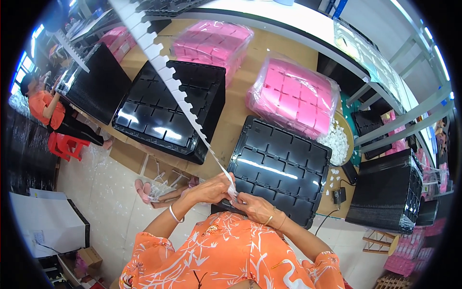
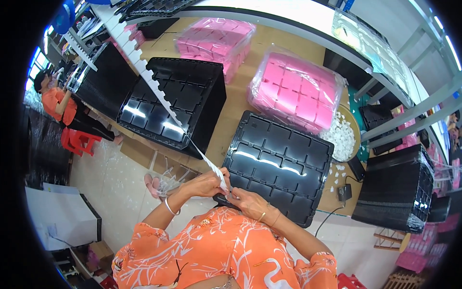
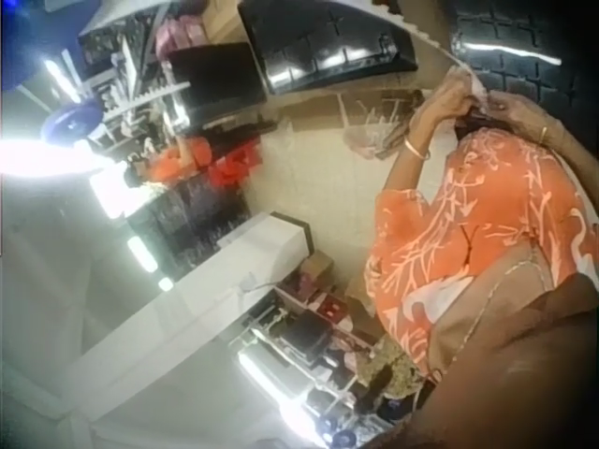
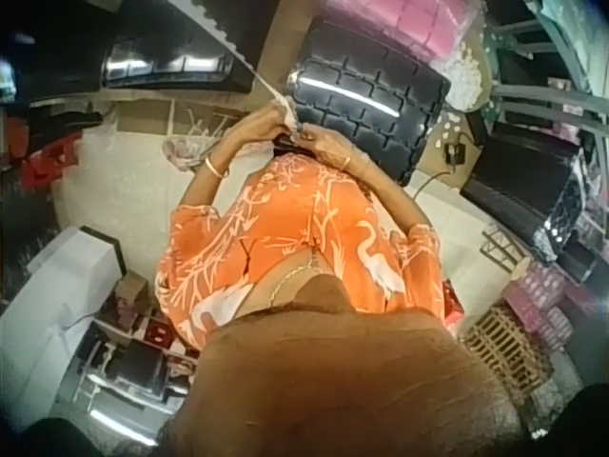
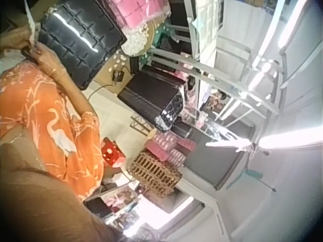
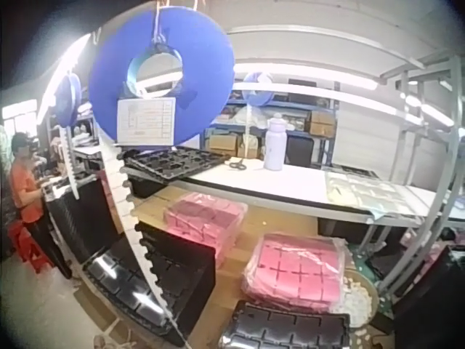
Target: The person assembles plastic component trays by inserting pink foam liners into them and securing the liners with white interlocking plastic strips by hand.
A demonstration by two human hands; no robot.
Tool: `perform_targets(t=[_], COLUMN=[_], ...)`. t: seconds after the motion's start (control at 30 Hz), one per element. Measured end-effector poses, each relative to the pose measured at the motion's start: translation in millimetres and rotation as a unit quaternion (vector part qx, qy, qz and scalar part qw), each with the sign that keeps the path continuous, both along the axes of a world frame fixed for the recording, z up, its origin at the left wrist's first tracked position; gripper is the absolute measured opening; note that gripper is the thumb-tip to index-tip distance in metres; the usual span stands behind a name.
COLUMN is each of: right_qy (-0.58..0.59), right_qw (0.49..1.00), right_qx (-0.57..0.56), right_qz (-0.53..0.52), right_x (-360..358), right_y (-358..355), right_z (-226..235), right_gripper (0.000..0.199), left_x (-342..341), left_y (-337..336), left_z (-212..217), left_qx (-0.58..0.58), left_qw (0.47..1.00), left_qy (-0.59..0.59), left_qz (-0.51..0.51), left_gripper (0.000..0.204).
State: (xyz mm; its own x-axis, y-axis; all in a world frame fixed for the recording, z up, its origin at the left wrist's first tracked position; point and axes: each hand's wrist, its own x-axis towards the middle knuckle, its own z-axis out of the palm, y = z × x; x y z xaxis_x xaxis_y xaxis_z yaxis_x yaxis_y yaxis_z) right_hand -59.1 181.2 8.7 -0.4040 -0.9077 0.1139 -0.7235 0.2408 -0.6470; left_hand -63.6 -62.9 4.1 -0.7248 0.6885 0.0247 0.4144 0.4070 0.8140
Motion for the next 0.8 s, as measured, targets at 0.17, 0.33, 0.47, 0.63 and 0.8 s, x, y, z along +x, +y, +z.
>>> perform_targets(t=[0.17,0.33,0.47,0.63,0.8], right_qy=[-0.042,-0.039,-0.009,-0.056,-0.060], right_qw=[0.997,0.998,0.996,0.996,0.996], right_qx=[-0.041,-0.053,-0.084,-0.071,-0.068], right_qz=[-0.045,-0.014,0.016,0.009,-0.023], right_x=[-6.0,-18.3,-28.4,-34.2,-35.2], right_y=[-3.1,-9.3,-26.8,-36.2,-27.9], right_z=[1.1,3.6,3.3,4.3,2.3], right_gripper=[0.024,0.015,0.010,0.013,0.016], left_x=[-1.1,9.0,12.9,18.1,24.0], left_y=[-3.5,-7.7,-9.4,-11.7,-11.4], left_z=[-0.5,-4.9,-6.7,-5.0,-8.3], left_qx=[-0.034,0.000,-0.014,0.021,0.034], left_qw=[0.998,0.998,0.997,0.995,0.993], left_qy=[0.039,0.060,0.069,0.069,0.072], left_qz=[-0.026,-0.002,0.037,0.071,0.090], left_gripper=[0.019,0.022,0.024,0.022,0.020])
